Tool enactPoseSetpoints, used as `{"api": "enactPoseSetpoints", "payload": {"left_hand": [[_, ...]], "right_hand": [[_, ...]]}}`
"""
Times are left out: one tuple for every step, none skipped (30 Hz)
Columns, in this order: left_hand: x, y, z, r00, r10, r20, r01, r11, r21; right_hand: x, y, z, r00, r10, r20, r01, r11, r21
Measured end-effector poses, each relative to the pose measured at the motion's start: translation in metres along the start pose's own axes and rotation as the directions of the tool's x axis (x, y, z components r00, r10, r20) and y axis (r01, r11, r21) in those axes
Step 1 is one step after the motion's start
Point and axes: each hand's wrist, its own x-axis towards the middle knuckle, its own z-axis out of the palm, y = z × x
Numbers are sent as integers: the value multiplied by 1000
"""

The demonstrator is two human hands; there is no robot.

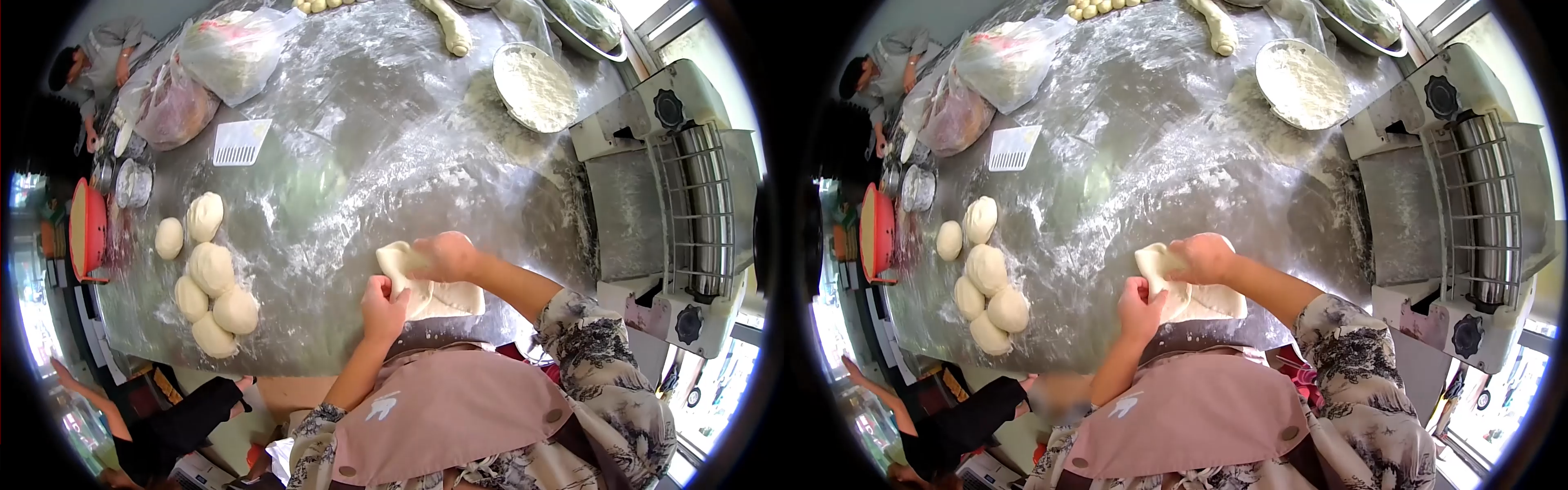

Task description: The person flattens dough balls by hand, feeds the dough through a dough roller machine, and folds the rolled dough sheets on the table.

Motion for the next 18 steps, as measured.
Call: {"api": "enactPoseSetpoints", "payload": {"left_hand": [[3, 0, -5, 997, -51, 54, 52, 999, -12], [11, -5, -8, 998, -49, 45, 55, 990, -132], [19, -11, -9, 998, -50, 37, 58, 966, -250], [26, -16, -11, 998, -55, 27, 61, 928, -368], [38, -4, -15, 998, -65, 1, 61, 938, -340], [54, 8, -16, 996, 27, -81, -56, 921, -386], [69, 20, -18, 979, 116, -169, -178, 889, -421], [82, 34, -22, 967, 151, -205, -219, 902, -373], [92, 48, -28, 953, 185, -240, -259, 911, -323], [98, 55, -32, 935, 222, -276, -298, 915, -272], [101, 55, -36, 951, 187, -248, -257, 921, -291], [100, 54, -39, 964, 150, -219, -215, 926, -310], [98, 51, -42, 976, 112, -188, -170, 929, -328], [92, 41, -42, 986, 64, -151, -111, 939, -324], [84, 24, -41, 994, 16, -112, -51, 947, -318], [74, 10, -39, 997, -35, -70, 12, 952, -307], [64, 0, -38, 997, -57, -57, 35, 946, -323], [55, -7, -38, 996, -77, -43, 58, 939, -339]], "right_hand": [[6, 2, 0, 998, -54, -14, 55, 998, 16], [11, 3, 0, 994, -105, -31, 106, 994, 33], [20, -2, -9, 994, -109, -6, 109, 994, -17], [32, -2, -16, 998, -62, -29, 62, 998, -9], [47, 0, -24, 999, -17, -50, 17, 1000, -1], [61, 5, -35, 997, 26, -71, -25, 1000, 7], [73, 13, -49, 982, 104, -157, -96, 994, 52], [85, 21, -65, 954, 182, -237, -162, 981, 103], [91, 28, -78, 899, 298, -322, -259, 953, 158], [97, 35, -90, 822, 407, -399, -345, 913, 220], [105, 52, -94, 747, 474, -466, -380, 880, 285], [109, 60, -98, 663, 538, -521, -407, 843, 353], [112, 67, -99, 633, 565, -530, -455, 825, 337], [112, 65, -105, 600, 592, -539, -502, 802, 323], [112, 62, -109, 564, 618, -548, -549, 776, 311], [109, 54, -111, 589, 612, -528, -562, 780, 277], [103, 43, -109, 611, 607, -508, -575, 782, 242], [99, 36, -108, 632, 602, -487, -586, 783, 207]]}}
